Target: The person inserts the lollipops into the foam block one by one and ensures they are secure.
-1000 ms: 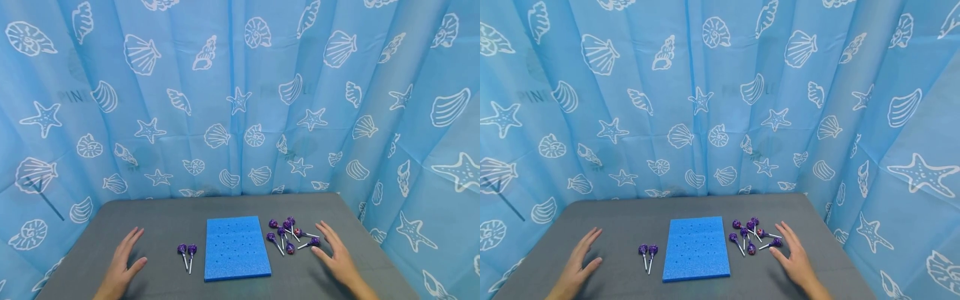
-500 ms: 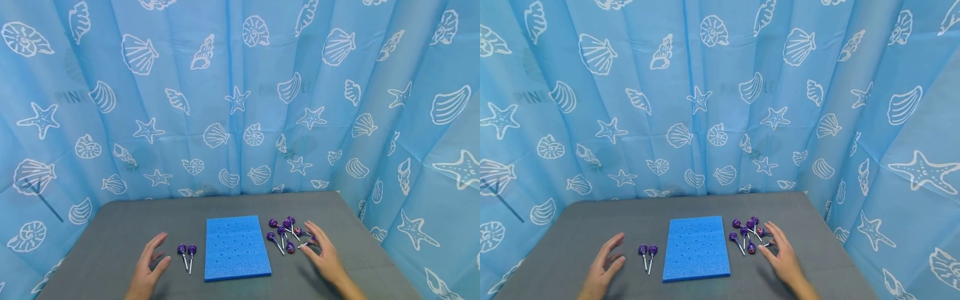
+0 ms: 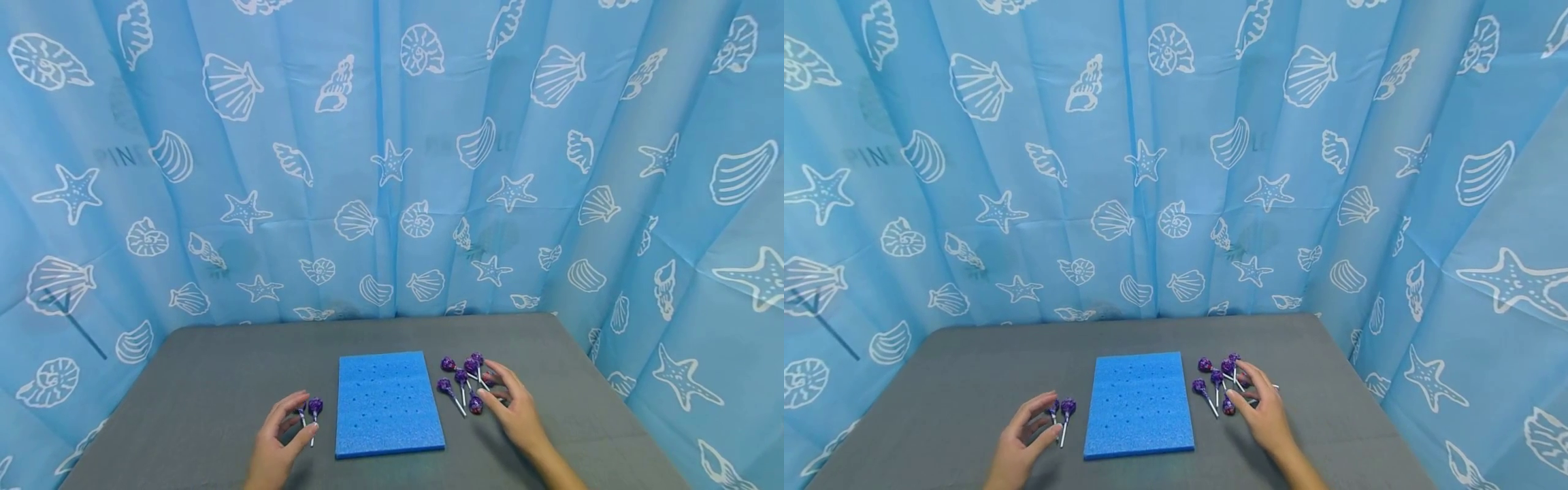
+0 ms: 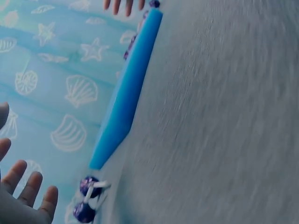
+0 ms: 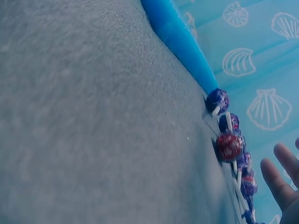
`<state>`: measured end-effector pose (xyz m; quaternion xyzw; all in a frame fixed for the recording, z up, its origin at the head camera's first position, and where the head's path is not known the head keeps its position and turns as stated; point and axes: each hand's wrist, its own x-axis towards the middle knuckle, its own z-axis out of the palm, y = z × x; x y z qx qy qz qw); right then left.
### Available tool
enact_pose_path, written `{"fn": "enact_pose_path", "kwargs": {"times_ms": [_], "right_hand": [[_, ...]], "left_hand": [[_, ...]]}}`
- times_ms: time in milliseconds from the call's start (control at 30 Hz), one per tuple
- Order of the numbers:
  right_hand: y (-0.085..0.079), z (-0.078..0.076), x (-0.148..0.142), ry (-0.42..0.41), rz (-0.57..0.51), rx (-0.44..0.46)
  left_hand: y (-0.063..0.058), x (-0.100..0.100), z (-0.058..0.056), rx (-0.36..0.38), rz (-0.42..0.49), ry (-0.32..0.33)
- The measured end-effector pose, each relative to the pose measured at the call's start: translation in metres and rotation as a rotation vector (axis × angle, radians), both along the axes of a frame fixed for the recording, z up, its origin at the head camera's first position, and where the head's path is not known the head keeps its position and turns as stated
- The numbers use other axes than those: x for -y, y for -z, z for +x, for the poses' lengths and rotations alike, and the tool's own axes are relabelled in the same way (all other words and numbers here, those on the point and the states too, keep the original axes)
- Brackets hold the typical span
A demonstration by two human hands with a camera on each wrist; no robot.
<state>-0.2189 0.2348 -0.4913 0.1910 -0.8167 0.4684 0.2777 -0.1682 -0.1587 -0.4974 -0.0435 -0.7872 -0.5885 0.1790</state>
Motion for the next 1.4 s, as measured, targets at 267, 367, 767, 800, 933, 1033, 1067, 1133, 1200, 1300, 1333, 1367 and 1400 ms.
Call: {"fn": "enact_pose_path", "kwargs": {"times_ms": [267, 367, 767, 800, 933, 1033, 1067, 1133, 1200, 1300, 1333, 1367, 1400], "right_hand": [[0.003, -0.009, 0.007, 0.004, -0.001, 0.036], [0.014, -0.019, 0.006, -0.012, -0.012, 0.044], [0.024, -0.036, 0.023, 0.014, -0.015, -0.036], [0.023, -0.036, 0.024, 0.019, -0.012, -0.033], [0.024, -0.039, 0.027, 0.055, 0.018, -0.018], [0.024, -0.042, 0.029, 0.081, 0.048, -0.005], [0.024, -0.043, 0.03, 0.089, 0.059, -0.002], [0.025, -0.044, 0.031, 0.097, 0.083, 0.0], [0.027, -0.046, 0.032, 0.104, 0.108, 0.004], [0.029, -0.049, 0.033, 0.115, 0.144, 0.017], [0.03, -0.049, 0.033, 0.12, 0.155, 0.026], [0.031, -0.05, 0.033, 0.128, 0.169, 0.034], [0.032, -0.051, 0.034, 0.134, 0.179, 0.043]], "left_hand": [[0.007, -0.017, -0.001, 0.016, 0.106, -0.017], [0.008, -0.022, -0.001, 0.051, 0.118, -0.017], [0.012, -0.033, 0.002, 0.215, 0.04, -0.027], [0.012, -0.034, 0.002, 0.226, 0.013, -0.03], [0.013, -0.038, 0.001, 0.242, -0.087, -0.026], [0.015, -0.04, 0.0, 0.234, -0.12, -0.018], [0.015, -0.04, 0.0, 0.234, -0.124, -0.014], [0.017, -0.04, -0.001, 0.236, -0.133, 0.013], [0.018, -0.039, -0.003, 0.254, -0.139, 0.047], [0.02, -0.037, -0.005, 0.271, -0.175, 0.106], [0.02, -0.037, -0.006, 0.277, -0.189, 0.118], [0.02, -0.037, -0.007, 0.28, -0.201, 0.126], [0.02, -0.036, -0.008, 0.28, -0.215, 0.133]]}}
